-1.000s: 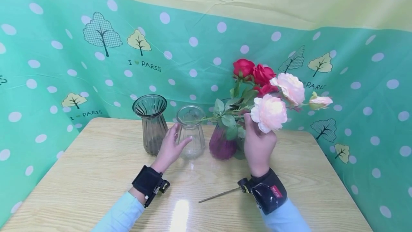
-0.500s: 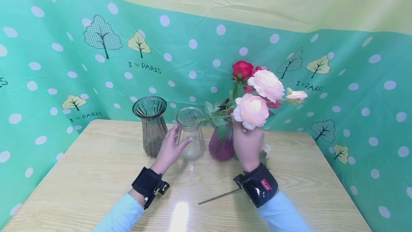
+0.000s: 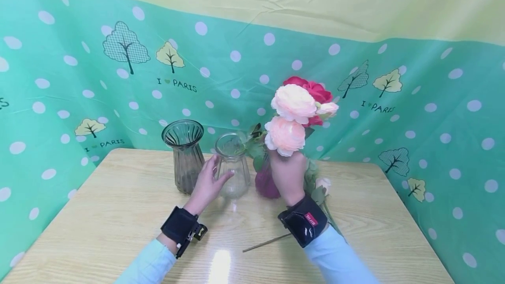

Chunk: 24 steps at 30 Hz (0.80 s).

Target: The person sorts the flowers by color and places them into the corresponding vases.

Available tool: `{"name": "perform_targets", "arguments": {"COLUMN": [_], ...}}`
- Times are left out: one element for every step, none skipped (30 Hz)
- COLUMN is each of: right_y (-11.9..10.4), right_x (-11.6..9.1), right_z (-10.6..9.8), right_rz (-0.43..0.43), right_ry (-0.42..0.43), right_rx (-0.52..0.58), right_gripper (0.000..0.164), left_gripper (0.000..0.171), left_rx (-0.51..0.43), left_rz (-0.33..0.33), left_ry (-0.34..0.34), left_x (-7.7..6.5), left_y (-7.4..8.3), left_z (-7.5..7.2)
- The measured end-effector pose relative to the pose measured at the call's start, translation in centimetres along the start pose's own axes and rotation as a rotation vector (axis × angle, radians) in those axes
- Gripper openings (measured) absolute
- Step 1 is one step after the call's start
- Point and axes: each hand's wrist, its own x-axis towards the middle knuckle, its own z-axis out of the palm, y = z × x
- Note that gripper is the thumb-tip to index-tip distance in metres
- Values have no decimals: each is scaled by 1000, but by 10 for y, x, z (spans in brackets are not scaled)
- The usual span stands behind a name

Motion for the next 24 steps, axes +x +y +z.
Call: {"name": "perform_targets", "arguments": {"right_y": [0, 1, 1, 1, 1, 1, 0, 0, -1, -1, -1, -2, -2, -2, -3, -4, -4, -5, -5, -6, -7, -8, -8, -9], "right_x": [0, 0, 0, 0, 0, 1, 1, 1, 2, 2, 2, 1, 2, 2, 2, 2, 2, 3, 3, 4, 5, 6, 7, 8], "right_z": [1, 3, 5, 6, 8, 9, 10, 11, 12, 13, 14, 15, 17, 18, 20, 22, 24, 27, 29, 31, 34, 36, 38, 40], "right_rz": [1, 5, 12, 14, 19, 26, 30, 32, 29, 21, 24, 25, 26, 35, 46, 66, 89, 110, 128, 142, 158, 170, 180, 185], "right_ry": [-12, -20, -25, -30, -36, -39, -45, -51, -61, -77, -91, -104, -126, -146, -163, -180, -195, -216, -239, -259, -279, -300, -319, -335], "right_rx": [-6, -12, -29, -38, -48, -64, -88, -121, -154, -173, -202, -232, -247, -255, -262, -269, -282, -286, -288, -296, -303, -307, -307, -303], "right_gripper": [32, 32, 30, 30, 29, 28, 27, 23, 19, 16, 14, 13, 15, 16, 16, 17, 17, 17, 16, 16, 16, 16, 15, 14], "left_gripper": [80, 80, 80, 80, 80, 79, 79, 79, 80, 80, 80, 81, 81, 82, 82, 82, 83, 83, 84, 84, 85, 85, 85, 85], "left_rx": [-1, -3, -5, -8, -7, -7, -7, -7, -6, -3, -1, 4, 5, 6, 8, 11, 13, 14, 13, 12, 12, 10, 6, 4], "left_rz": [2, 1, 2, 2, 3, 4, 5, 5, 6, 6, 6, 11, 12, 14, 14, 16, 17, 17, 13, 12, 10, 9, 7, 6], "left_ry": [0, -1, -2, -2, -1, 1, 1, 2, 3, 3, 2, 1, 0, 0, 0, 0, 0, -2, -2, -4, -5, -5, -5, -5], "left_x": [0, 0, 0, 0, 0, 0, 0, 0, 0, 0, -1, -1, -1, -1, -2, -2, -2, -2, -2, -2, -1, -1, -1, -1], "left_y": [-1, -1, -2, -2, -2, -3, -3, -2, -2, -2, -2, -2, -2, -2, -2, -3, -3, -3, -4, -4, -4, -4, -4, -4], "left_z": [0, 0, 0, 0, 1, 1, 1, 1, 0, 0, 0, 0, 0, -1, -1, -1, -1, -1, 0, 0, 0, 0, 0, 0]}}
